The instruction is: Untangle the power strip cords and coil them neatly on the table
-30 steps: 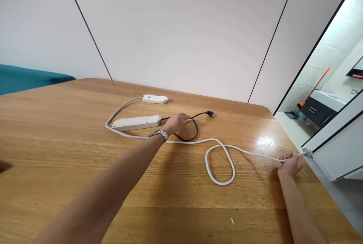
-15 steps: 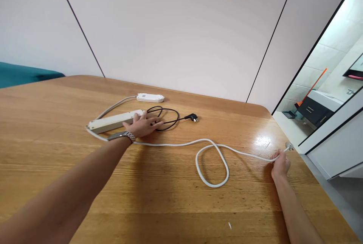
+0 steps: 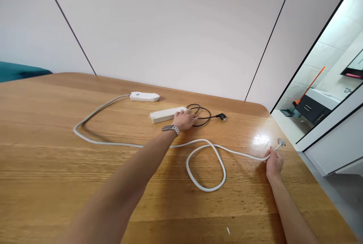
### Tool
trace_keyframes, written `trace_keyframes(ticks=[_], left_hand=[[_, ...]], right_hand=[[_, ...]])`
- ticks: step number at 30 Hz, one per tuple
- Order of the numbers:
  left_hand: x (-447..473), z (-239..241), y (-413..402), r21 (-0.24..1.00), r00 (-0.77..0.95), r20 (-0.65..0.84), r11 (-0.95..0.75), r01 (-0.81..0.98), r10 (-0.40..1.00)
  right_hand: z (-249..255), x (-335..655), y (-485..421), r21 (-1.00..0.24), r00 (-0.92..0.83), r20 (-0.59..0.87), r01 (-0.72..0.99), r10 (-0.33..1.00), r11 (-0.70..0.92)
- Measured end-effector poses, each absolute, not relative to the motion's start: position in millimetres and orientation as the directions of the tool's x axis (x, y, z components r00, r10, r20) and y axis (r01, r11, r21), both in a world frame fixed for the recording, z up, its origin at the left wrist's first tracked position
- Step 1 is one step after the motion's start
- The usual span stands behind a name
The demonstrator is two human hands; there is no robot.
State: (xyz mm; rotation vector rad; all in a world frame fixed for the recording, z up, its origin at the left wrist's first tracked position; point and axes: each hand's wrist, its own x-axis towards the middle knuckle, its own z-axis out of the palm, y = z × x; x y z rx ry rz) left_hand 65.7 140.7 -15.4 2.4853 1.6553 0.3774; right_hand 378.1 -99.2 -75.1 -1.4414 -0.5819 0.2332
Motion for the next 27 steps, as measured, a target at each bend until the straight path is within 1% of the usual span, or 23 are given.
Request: trace_keyframes(ticks=[2,4,7,9,10,12,14,17,18,20,21,23,25,27], left_hand=[[104,-9,136,0.425,0.417,0.142,-0.435,0.794,0.898],[137,0,121,0.561,0.478,0.199,-0.5,0.66,0.855],[168,11,76,0.593,0.573,0.264,-0.599,0.538,0.776],[176,15,34,0.69,0.696,0.321,-0.662,0.293,0.643],[177,18,12,0.725,0.721,0.359,-0.664,0.185,0.593],[175,25,-29,0.747,0.721,0.452,-0.664,0.016,0.526],[170,36,-57,0.817,0.676,0.466,-0.571,-0.081,0.571],[156,59,-70,0.905,0.581,0.425,-0.351,-0.242,0.694],[148,68,-68,0.91,0.541,0.407,-0.277,-0.308,0.736],[128,88,-60,0.881,0.43,0.38,-0.179,-0.437,0.819],[115,98,-57,0.857,0.365,0.368,-0.16,-0.489,0.855],[87,118,-52,0.822,0.235,0.385,-0.217,-0.526,0.893],[57,136,-52,0.842,0.146,0.413,-0.315,-0.438,0.899],[25,151,-56,0.883,0.065,0.407,-0.374,-0.283,0.911]], right_hand=[[-72,376,-101,-0.961,0.802,0.274,0.241,0.531,0.132],[-68,372,-104,-0.943,0.753,0.326,0.299,0.572,0.144],[-64,356,-107,-0.895,0.669,0.437,0.391,0.601,0.215],[-62,336,-108,-0.87,0.604,0.484,0.408,0.633,0.276],[-61,324,-108,-0.864,0.567,0.494,0.405,0.659,0.299],[-56,299,-106,-0.844,0.462,0.515,0.421,0.722,0.332],[-47,275,-103,-0.797,0.341,0.562,0.465,0.753,0.384],[-28,248,-97,-0.743,0.232,0.618,0.483,0.751,0.463],[-23,241,-95,-0.74,0.208,0.618,0.478,0.758,0.473],[-18,232,-92,-0.738,0.127,0.596,0.475,0.793,0.479],[-18,230,-90,-0.735,0.074,0.575,0.483,0.815,0.475],[-20,229,-88,-0.739,-0.009,0.523,0.493,0.852,0.459],[-21,231,-86,-0.75,-0.055,0.479,0.493,0.876,0.441],[-15,234,-83,-0.732,-0.09,0.473,0.513,0.876,0.448]])
